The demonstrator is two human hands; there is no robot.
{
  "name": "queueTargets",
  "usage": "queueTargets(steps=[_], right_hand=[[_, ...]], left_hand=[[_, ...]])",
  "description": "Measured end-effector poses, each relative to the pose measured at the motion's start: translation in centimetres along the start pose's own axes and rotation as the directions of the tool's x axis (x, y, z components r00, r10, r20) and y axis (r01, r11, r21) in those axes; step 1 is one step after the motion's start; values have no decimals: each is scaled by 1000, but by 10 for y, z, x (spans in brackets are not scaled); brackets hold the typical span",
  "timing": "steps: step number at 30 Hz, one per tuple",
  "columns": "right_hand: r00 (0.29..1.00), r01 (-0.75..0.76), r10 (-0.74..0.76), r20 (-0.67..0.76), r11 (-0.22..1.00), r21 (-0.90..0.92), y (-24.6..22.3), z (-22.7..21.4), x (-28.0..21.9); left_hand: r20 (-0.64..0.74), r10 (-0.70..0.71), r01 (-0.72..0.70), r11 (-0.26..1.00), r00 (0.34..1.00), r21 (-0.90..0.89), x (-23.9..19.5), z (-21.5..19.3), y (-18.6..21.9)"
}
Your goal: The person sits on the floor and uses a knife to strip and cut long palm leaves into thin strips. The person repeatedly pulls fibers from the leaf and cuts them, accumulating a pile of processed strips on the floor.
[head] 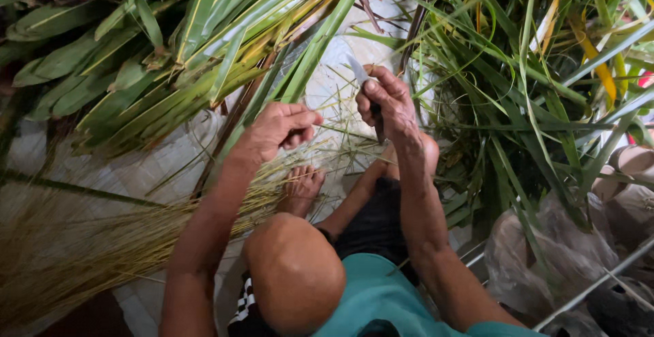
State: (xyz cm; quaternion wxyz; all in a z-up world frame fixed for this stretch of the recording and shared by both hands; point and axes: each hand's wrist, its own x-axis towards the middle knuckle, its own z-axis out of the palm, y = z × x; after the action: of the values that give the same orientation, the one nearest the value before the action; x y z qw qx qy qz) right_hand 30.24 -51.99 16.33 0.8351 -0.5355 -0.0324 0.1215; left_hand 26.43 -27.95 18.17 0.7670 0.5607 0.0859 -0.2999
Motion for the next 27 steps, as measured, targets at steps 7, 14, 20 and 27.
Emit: queueTargets(steps=[7, 14, 20, 27], right_hand=[[994, -78, 82, -75, 996, 53, 14, 22, -10], [988, -106, 112, -105, 992, 62, 11, 4, -7], [987, -158, 157, 17, 982, 99, 10, 34, -22], [971, -231, 195, 142, 921, 315, 25, 35, -31]], left_hand=[[-147, 147, -162, 982, 978, -98, 26, 21, -25], [-271, 232, -233, 972, 934, 27, 15, 19, -32], [-325, 326, -314, 945, 887, 92, 2, 43, -1], [-280, 338, -339, 940, 898, 48, 5, 48, -2]])
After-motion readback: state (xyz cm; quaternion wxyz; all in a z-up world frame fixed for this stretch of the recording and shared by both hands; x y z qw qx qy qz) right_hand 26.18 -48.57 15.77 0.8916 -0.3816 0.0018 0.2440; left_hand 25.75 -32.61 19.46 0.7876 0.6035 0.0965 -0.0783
